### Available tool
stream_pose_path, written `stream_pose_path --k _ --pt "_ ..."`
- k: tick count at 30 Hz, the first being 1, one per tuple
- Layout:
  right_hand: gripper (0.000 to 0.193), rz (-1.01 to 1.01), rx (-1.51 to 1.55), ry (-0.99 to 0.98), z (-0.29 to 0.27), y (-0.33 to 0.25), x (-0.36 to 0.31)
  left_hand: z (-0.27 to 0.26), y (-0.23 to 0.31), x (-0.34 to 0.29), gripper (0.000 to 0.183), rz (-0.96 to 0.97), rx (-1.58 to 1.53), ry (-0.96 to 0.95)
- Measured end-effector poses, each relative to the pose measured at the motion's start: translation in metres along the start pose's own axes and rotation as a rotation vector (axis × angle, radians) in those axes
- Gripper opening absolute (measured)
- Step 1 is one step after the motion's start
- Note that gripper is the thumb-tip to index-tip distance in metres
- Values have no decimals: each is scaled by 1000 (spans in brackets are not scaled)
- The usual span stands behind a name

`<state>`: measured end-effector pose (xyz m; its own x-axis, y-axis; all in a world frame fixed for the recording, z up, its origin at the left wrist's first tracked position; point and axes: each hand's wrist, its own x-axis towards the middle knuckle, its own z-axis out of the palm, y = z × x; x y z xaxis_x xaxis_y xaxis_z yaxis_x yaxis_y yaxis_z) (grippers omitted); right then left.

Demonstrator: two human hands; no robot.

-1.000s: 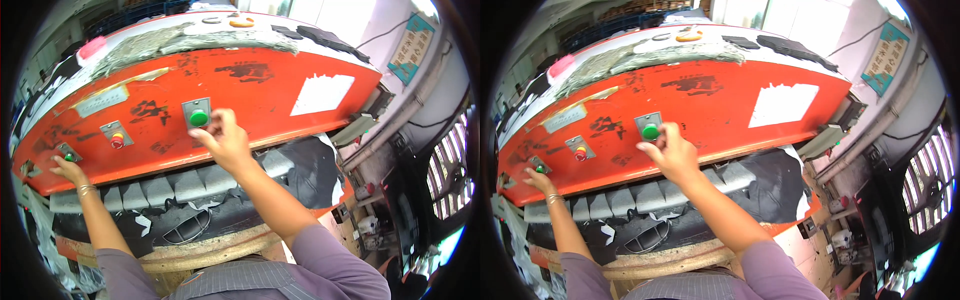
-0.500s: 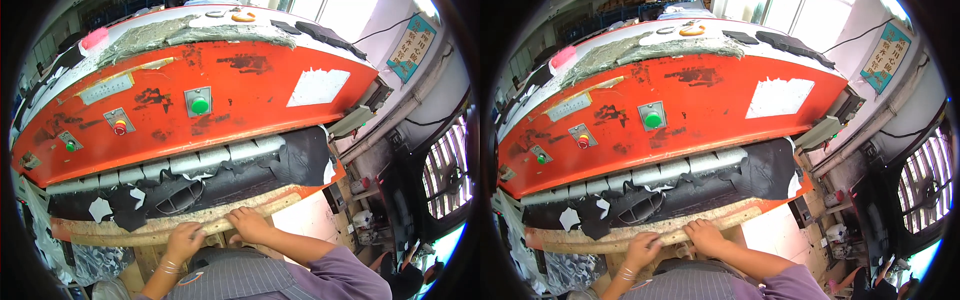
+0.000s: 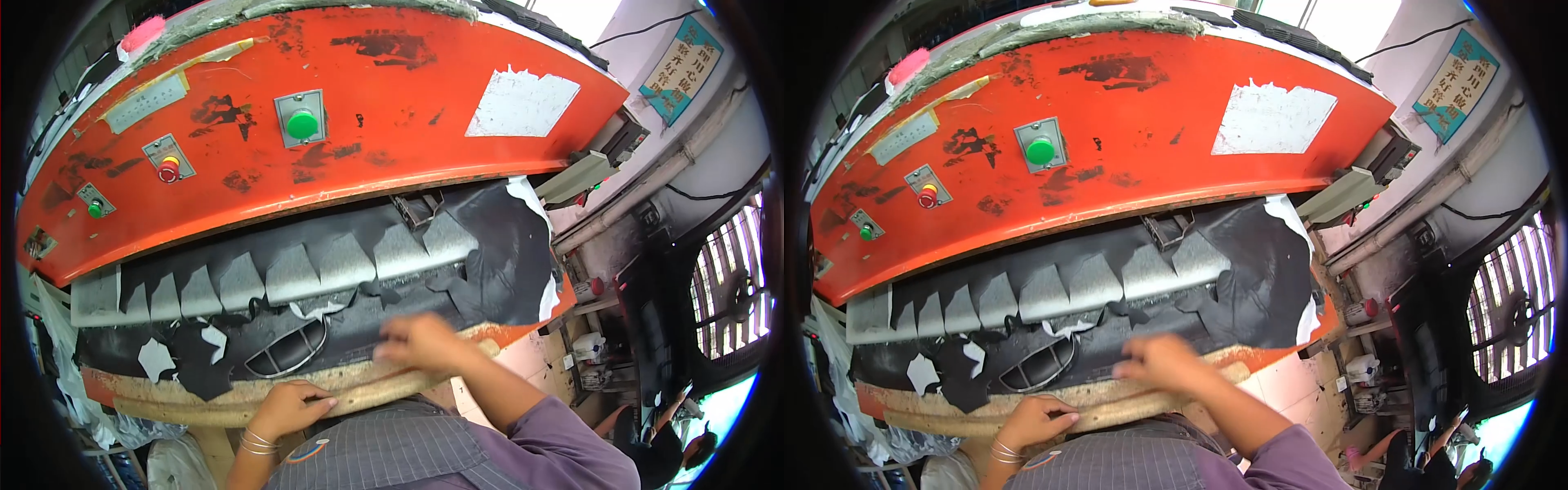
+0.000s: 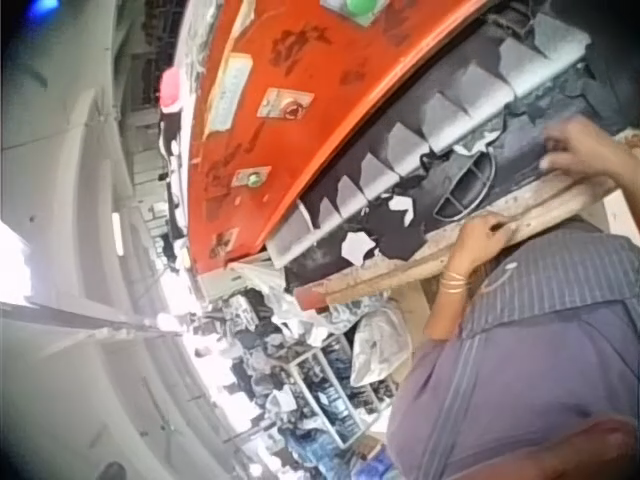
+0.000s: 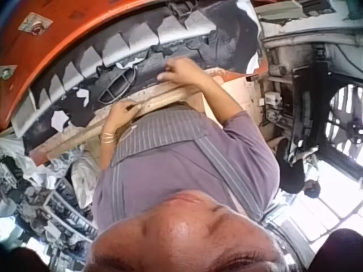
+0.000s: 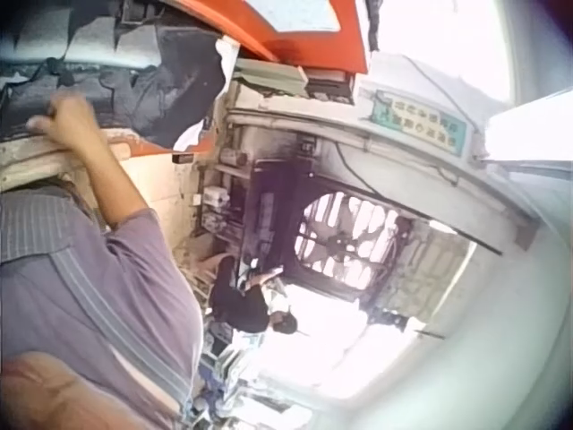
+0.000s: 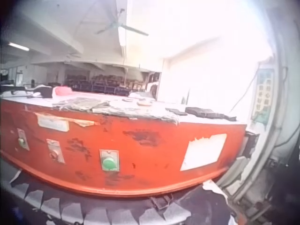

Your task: Using a hydraulic press machine and metal dies to cut shoe components from leather sheets.

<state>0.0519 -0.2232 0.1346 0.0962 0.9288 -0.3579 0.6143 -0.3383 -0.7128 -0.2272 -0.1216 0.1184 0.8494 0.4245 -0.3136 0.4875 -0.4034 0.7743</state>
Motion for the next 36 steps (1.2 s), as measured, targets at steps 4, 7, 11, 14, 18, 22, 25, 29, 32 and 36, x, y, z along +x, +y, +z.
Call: stream_pose_path --k 4,7,11,14,18,22,25,29,32,36 --pt "79 88 -361 772 -86 54 96 -27 31 100 27 49 -490 3" --pt "82 332 -418 667 -98 77 123 6 38 189 37 6 -895 41" --pt "80 209 -293 694 -111 98 140 16 57 293 46 74 -1068 164" --pt "62 -159 556 844 -124 171 134 39 61 335 60 86 -1154 135" --pt "67 -388 1369 705 -117 196 86 68 88 343 85 84 -1102 15" --pt "91 -277 821 677 -91 142 30 76 137 285 78 106 -1409 -209" --pt "91 -519 270 602 -64 142 15 95 108 253 44 -157 -1420 -41" --pt "82 -628 37 320 -40 83 30 83 74 197 18 -288 -1690 83" --pt "76 -573 183 346 -21 70 49 80 35 161 17 -204 -1302 249" --pt "71 -270 -203 516 -36 56 112 47 17 92 38 -426 -371 -256"
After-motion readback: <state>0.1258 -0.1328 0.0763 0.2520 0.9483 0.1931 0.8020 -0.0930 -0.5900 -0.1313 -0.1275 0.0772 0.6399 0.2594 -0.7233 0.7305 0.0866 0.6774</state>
